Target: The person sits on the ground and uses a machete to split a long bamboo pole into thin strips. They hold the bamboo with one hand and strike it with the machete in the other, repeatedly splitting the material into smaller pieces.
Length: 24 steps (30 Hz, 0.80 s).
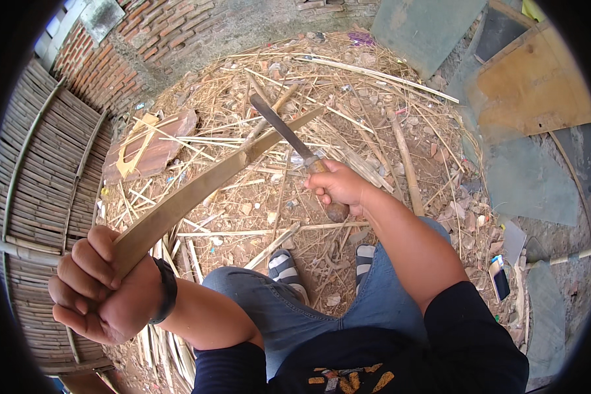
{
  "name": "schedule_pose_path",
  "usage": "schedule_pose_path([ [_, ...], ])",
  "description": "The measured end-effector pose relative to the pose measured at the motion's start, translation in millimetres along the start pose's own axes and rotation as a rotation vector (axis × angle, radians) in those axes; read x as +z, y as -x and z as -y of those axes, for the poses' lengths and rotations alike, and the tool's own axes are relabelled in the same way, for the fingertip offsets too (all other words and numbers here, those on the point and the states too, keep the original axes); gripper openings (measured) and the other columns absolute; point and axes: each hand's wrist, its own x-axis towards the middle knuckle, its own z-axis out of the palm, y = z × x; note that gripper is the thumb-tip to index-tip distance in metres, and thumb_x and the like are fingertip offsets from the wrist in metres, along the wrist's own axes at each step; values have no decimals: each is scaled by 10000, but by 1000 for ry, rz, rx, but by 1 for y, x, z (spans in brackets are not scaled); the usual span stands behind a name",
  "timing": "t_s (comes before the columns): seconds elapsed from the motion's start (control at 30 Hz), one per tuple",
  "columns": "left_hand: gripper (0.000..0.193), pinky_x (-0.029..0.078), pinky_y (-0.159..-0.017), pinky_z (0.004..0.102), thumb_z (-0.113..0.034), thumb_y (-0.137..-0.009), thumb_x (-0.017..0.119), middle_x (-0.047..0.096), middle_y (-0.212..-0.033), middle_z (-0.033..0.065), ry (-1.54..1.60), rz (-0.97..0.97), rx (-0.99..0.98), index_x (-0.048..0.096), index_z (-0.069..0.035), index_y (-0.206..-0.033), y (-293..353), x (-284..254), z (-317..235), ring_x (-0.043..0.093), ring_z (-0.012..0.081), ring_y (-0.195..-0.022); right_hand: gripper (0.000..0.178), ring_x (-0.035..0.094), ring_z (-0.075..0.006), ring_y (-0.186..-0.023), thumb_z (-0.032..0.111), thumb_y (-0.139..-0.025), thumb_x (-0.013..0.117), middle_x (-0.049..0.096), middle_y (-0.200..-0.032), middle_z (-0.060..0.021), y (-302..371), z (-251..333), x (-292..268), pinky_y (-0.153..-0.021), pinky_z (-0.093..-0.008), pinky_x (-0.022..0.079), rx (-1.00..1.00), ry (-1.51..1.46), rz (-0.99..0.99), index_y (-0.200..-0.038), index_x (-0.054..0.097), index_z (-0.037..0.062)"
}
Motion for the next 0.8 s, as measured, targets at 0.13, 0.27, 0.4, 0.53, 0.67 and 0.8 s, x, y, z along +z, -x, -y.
schedule_pose_path([
  [0.13, 363, 256, -581, 291, -328, -980, 544, 330, -590, -53, -31, -21, -26, 368, -213, -684, 0, -8, -1, 311, 110, -519, 214, 465, -46, -512, 118, -885, 671, 532, -721, 16, 21, 3, 30, -464, -225, 377, -30, 46, 147, -1032, 534, 44],
  [0.27, 351, 257, -581, 295, -317, -967, 549, 345, -591, -55, -79, -42, -21, 376, -215, -679, 1, -9, -2, 314, 110, -517, 246, 483, -58, -508, 111, -870, 698, 545, -716, 8, 15, 5, 16, -471, -240, 400, -114, 261, 47, -1059, 556, 40],
  [0.4, 328, 269, -597, 304, -284, -948, 557, 357, -594, -50, 22, -42, -37, 391, -203, -678, -5, -11, -22, 343, 112, -522, 329, 641, -214, -622, 183, -840, 709, 638, -762, -115, 0, 1, -12, -562, -369, 513, -149, 711, -385, -1088, 570, 17],
  [0.53, 306, 275, -598, 306, -264, -934, 568, 356, -581, -52, -97, -127, 0, 410, -202, -679, -5, -17, -33, 349, 115, -508, 398, 686, -375, -770, 201, -822, 703, 680, -827, -200, 14, -6, 9, -691, -470, 537, -325, 952, -384, -1168, 580, 47],
  [0.67, 299, 281, -583, 290, -251, -916, 576, 346, -568, -60, -187, -205, 48, 415, -203, -668, -5, -9, -39, 341, 108, -494, 327, 684, -381, -772, 172, -814, 697, 679, -824, -203, 12, -3, 2, -687, -479, 530, -405, 990, -361, -1097, 586, 50],
  [0.8, 298, 295, -542, 248, -213, -883, 584, 343, -557, -82, -160, -198, 121, 408, -206, -642, -6, -6, -52, 324, 83, -458, 330, 683, -368, -747, 192, -820, 714, 681, -840, -208, -11, -5, -43, -675, -464, 526, -231, 982, -563, -1065, 587, 10],
])
